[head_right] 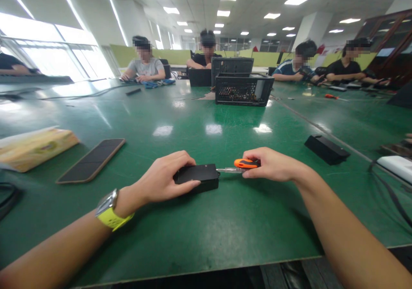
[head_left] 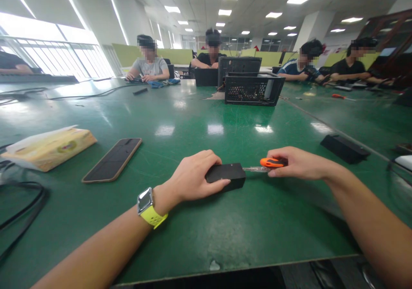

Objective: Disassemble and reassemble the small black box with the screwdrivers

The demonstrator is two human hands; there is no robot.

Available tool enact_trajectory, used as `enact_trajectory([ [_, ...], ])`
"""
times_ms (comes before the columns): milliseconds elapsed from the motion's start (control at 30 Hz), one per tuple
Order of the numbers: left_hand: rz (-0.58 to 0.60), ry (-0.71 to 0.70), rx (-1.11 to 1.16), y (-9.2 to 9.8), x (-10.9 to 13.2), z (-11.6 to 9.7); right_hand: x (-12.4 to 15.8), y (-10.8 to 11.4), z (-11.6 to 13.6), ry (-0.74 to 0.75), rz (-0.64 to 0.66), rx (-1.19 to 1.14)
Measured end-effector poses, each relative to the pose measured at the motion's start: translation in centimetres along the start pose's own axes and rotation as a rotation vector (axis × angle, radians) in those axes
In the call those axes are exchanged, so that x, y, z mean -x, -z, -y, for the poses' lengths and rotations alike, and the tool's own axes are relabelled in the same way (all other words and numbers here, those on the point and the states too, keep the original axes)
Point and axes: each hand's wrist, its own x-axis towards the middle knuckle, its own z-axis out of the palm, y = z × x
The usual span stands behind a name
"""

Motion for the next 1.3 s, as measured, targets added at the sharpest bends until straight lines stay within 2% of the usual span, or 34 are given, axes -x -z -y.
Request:
enact_trajectory([
  [267, -0.046, -0.032, 0.019, -0.5, 0.0, 0.3, -1.1, -1.5, 0.7, 0.042, -0.006, -0.034],
  [533, -0.031, -0.045, 0.033, -0.6, 0.2, 0.5, -0.3, -0.4, 0.2, 0.019, -0.015, -0.048],
  [767, -0.041, -0.027, 0.04, -0.3, 0.1, 0.5, -1.4, -2.0, 0.8, 0.047, 0.022, -0.14],
  [933, -0.038, -0.025, 0.044, -0.3, 0.0, 0.4, -1.4, -2.1, 0.8, 0.062, 0.05, -0.153],
  [1133, -0.014, -0.026, 0.042, -0.5, 0.0, 0.5, -0.4, -0.9, 1.6, 0.064, -0.073, -0.1],
  [1300, -0.037, -0.04, 0.054, -0.5, 0.2, 0.7, -0.8, -1.6, 1.4, 0.031, -0.061, -0.134],
])
